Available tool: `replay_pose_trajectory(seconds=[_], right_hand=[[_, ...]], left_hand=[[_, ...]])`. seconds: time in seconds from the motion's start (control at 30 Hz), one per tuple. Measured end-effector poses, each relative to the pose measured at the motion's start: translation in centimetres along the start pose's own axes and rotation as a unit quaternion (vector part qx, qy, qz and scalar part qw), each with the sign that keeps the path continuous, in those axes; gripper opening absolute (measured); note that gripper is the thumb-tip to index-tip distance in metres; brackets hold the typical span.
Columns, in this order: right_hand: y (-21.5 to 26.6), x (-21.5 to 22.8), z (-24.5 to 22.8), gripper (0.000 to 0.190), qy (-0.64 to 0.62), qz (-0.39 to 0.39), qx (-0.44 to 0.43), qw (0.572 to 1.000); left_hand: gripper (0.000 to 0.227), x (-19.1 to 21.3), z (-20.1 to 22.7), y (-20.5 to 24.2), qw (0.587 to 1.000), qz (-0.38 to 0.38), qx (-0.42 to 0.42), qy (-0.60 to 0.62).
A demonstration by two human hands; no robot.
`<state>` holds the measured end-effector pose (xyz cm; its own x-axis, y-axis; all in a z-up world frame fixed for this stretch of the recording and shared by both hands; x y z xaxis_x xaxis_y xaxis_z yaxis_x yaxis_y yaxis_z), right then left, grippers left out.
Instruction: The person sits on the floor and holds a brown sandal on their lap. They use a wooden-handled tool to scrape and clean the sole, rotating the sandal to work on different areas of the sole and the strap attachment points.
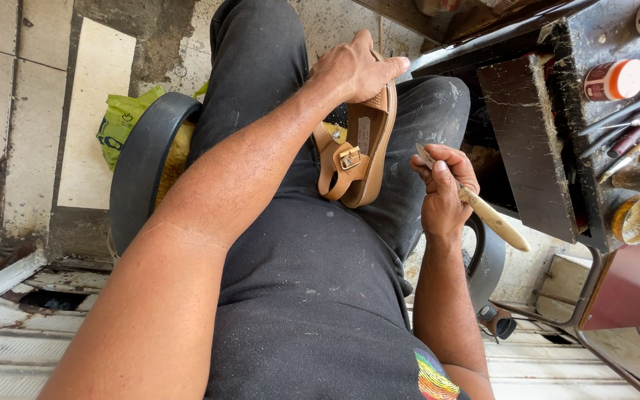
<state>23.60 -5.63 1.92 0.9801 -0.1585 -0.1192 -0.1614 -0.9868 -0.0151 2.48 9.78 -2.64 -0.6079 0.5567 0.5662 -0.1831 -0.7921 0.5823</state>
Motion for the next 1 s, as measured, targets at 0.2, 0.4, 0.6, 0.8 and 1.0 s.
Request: replay_pose_trajectory(seconds=[0.2,0.4,0.6,0.8,1.0], right_hand=[[0.1,-0.3,0.0,0.021,0.002,-0.004,0.0,1.0],[0.1,-0.4,0.2,0.02,0.005,-0.008,-0.002,1.0],[0.1,-0.6,0.0,0.018,0.011,-0.013,0.0,1.0],[0.1,-0.3,0.3,0.017,0.013,-0.004,-0.008,1.0],[0.1,-0.2,0.2,0.017,0.002,-0.012,0.002,1.0]], left_hand=[[0.075,-0.5,-0.2,-0.6,1.0,0.017,-0.02,0.004],[0.076,-0.8,-0.5,-1.0,0.999,0.025,-0.023,0.008],[0.076,-0.4,-0.4,-0.6,1.0,0.02,-0.022,0.003],[0.068,0.2,0.0,0.2,0.999,0.019,-0.034,0.012],[0.064,0.5,0.4,0.9,0.999,0.012,-0.04,0.017]])
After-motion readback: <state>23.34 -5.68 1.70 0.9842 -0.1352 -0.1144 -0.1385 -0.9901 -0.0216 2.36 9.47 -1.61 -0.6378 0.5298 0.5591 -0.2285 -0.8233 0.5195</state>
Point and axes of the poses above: each hand's wrist, its own y-axis away from the middle knuckle, its own x-axis out of the back of the hand, z = x × y, the point moved 7 cm from there along -y, towards the middle knuckle, and after that the axes turned 9 degrees about -y, right-handed, at the moved point
